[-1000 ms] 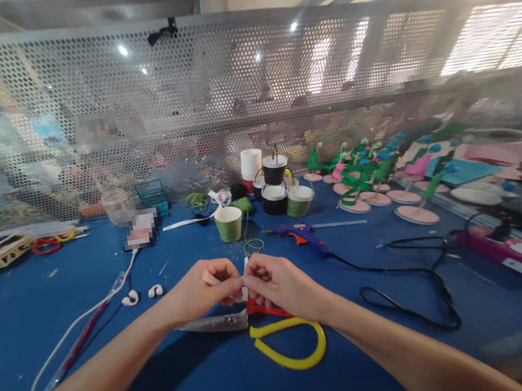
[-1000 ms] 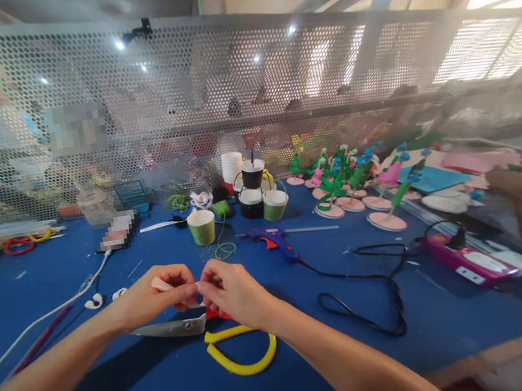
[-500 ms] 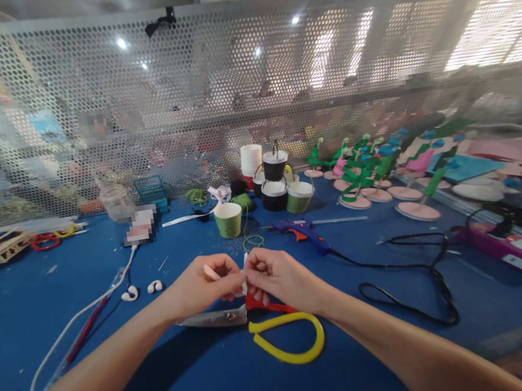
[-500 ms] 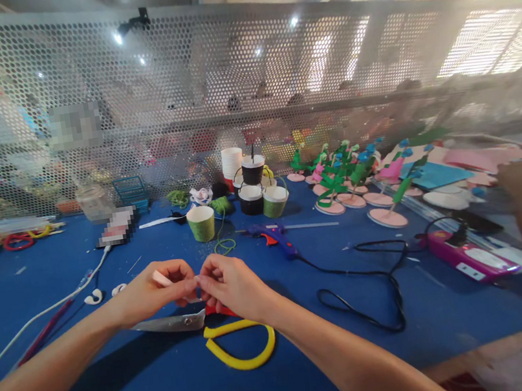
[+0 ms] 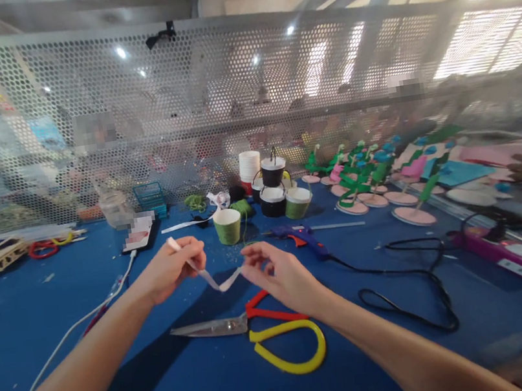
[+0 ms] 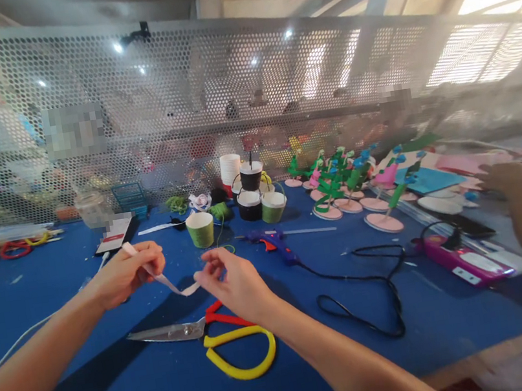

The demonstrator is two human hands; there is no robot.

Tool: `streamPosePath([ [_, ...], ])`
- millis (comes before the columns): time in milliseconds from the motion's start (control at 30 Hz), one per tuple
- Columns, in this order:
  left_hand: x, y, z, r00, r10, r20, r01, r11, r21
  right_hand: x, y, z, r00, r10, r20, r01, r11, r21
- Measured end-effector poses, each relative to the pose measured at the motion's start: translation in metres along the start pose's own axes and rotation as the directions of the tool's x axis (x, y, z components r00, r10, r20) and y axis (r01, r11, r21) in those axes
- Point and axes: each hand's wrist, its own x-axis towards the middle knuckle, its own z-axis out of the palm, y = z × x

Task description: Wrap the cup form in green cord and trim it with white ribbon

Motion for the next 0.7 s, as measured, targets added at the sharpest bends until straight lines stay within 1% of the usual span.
streamPosePath([
  [67,-0.003,0.001,0.006,0.993,-0.046,0.106,0.059,0.991,-0.123,-0.001,-0.001,0.002,0.994,-0.102,0.034,0.105,0.989,-0.107],
  [100,-0.005,0.002,0.009,0.987,-0.053,0.155,0.081,0.980,-0.180,-0.002,-0.002,0.004,0.989,-0.127,0.073,0.137,0.979,-0.149],
  [133,-0.006,0.002,0.011,0.983,-0.048,0.179,0.089,0.970,-0.226,-0.003,-0.002,0.005,0.984,-0.135,0.114,0.154,0.970,-0.185],
  [167,-0.006,0.002,0.012,0.985,-0.033,0.172,0.077,0.964,-0.256,-0.004,-0.003,0.006,0.982,-0.125,0.144,0.154,0.966,-0.208],
  [200,-0.005,0.001,0.011,0.991,-0.011,0.134,0.044,0.967,-0.252,-0.004,-0.003,0.006,0.981,-0.103,0.165,0.137,0.968,-0.211],
  [267,0.001,-0.003,0.003,0.999,0.033,0.001,-0.032,0.992,-0.125,-0.005,-0.003,0.007,0.983,-0.048,0.177,0.082,0.978,-0.190],
  [300,0.005,-0.006,-0.003,0.997,0.050,-0.051,-0.048,0.998,0.031,-0.004,-0.003,0.007,0.984,-0.028,0.175,0.061,0.980,-0.188],
  [333,0.008,-0.009,-0.009,0.996,0.057,-0.066,-0.041,0.972,0.232,-0.004,-0.002,0.006,0.986,-0.015,0.169,0.050,0.978,-0.203],
  [433,0.017,-0.018,-0.027,0.998,0.033,-0.050,-0.009,0.906,0.423,-0.002,-0.002,0.005,0.987,-0.002,0.158,0.057,0.938,-0.343],
  [467,0.019,-0.020,-0.032,0.999,0.029,-0.042,-0.005,0.875,0.483,-0.002,-0.002,0.005,0.986,-0.004,0.165,0.069,0.918,-0.391],
  [533,0.025,-0.019,-0.038,0.997,0.057,-0.043,-0.019,0.793,0.609,-0.001,-0.003,0.005,0.979,0.010,0.205,0.094,0.866,-0.492],
  [633,0.042,-0.012,-0.039,0.989,0.143,-0.049,-0.057,0.653,0.755,0.000,-0.004,0.007,0.958,0.094,0.270,0.101,0.772,-0.628],
  [700,0.059,-0.010,-0.036,0.985,0.172,-0.032,-0.074,0.571,0.818,0.000,-0.005,0.009,0.953,0.142,0.268,0.073,0.751,-0.657],
])
